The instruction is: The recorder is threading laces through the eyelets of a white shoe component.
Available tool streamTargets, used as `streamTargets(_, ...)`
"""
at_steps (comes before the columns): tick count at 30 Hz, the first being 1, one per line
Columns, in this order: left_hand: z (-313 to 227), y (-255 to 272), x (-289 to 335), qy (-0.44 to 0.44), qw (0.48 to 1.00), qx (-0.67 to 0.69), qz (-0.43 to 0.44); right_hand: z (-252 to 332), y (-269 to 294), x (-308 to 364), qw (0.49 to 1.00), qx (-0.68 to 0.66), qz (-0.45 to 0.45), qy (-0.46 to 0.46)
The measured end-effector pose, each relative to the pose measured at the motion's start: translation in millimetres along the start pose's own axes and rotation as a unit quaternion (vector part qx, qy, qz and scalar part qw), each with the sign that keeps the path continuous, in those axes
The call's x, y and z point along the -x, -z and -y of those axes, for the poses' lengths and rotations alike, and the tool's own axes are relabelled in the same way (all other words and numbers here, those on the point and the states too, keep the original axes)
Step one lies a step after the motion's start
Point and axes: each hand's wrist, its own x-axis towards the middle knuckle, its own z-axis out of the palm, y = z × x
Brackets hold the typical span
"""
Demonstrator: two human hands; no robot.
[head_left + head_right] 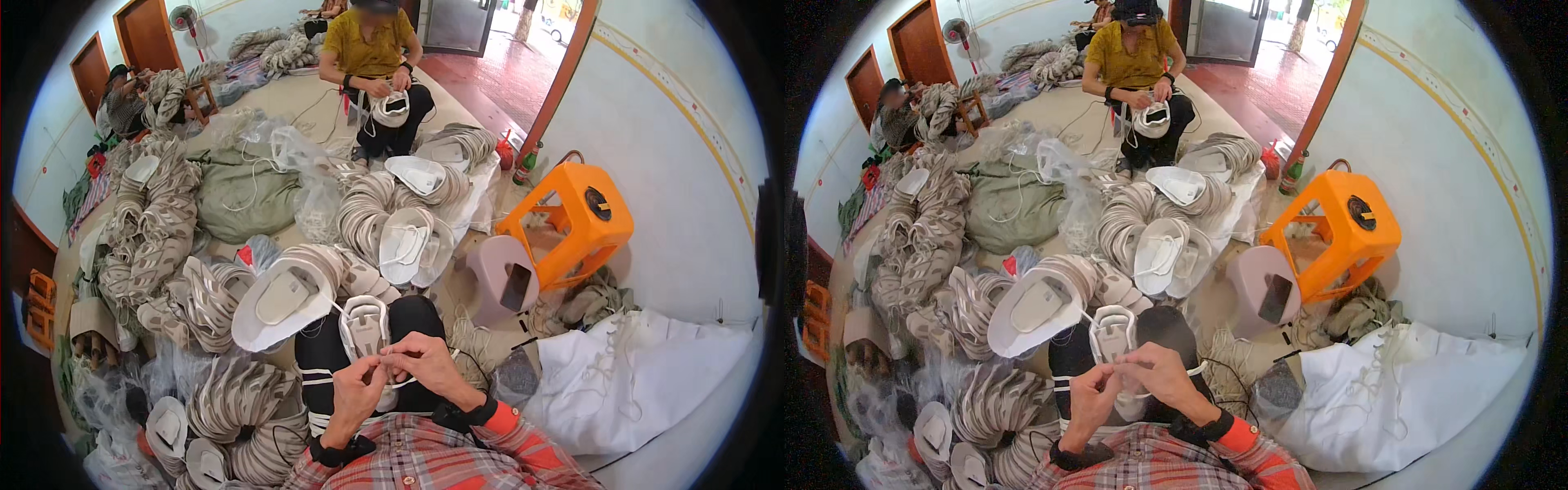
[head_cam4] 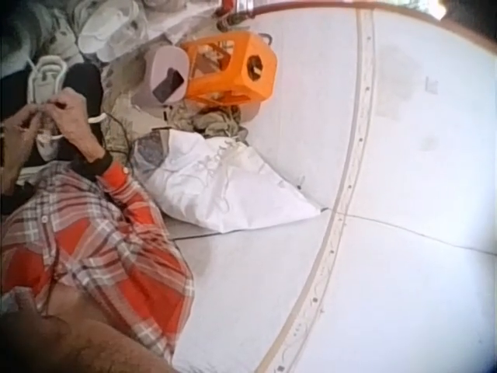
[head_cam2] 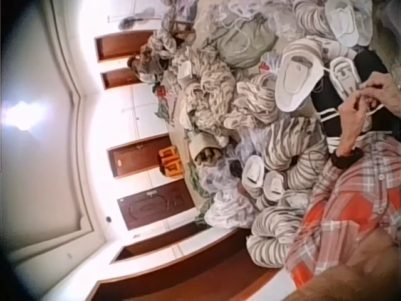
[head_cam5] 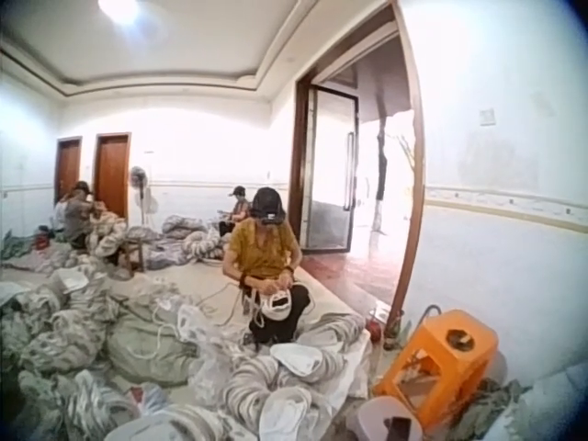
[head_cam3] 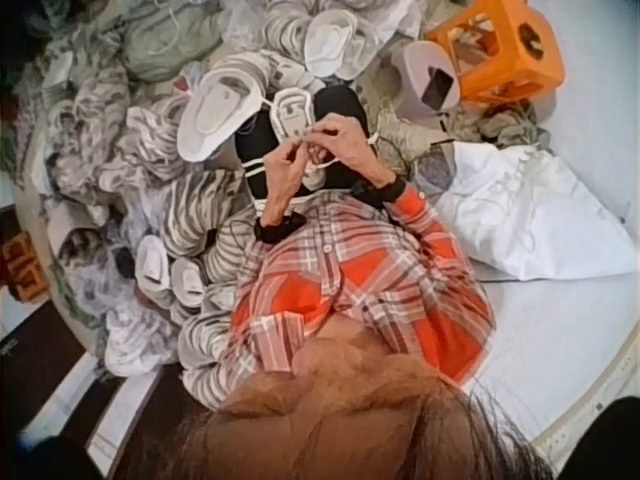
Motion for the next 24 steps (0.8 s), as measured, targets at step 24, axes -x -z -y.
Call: streamTargets(24, 25.2, 82.6, 11.3, -0.089, 0.969, -0.137, -0.188, 249.8, 90.1, -23.3, 0.956, 0.165, 0.032, 0.240)
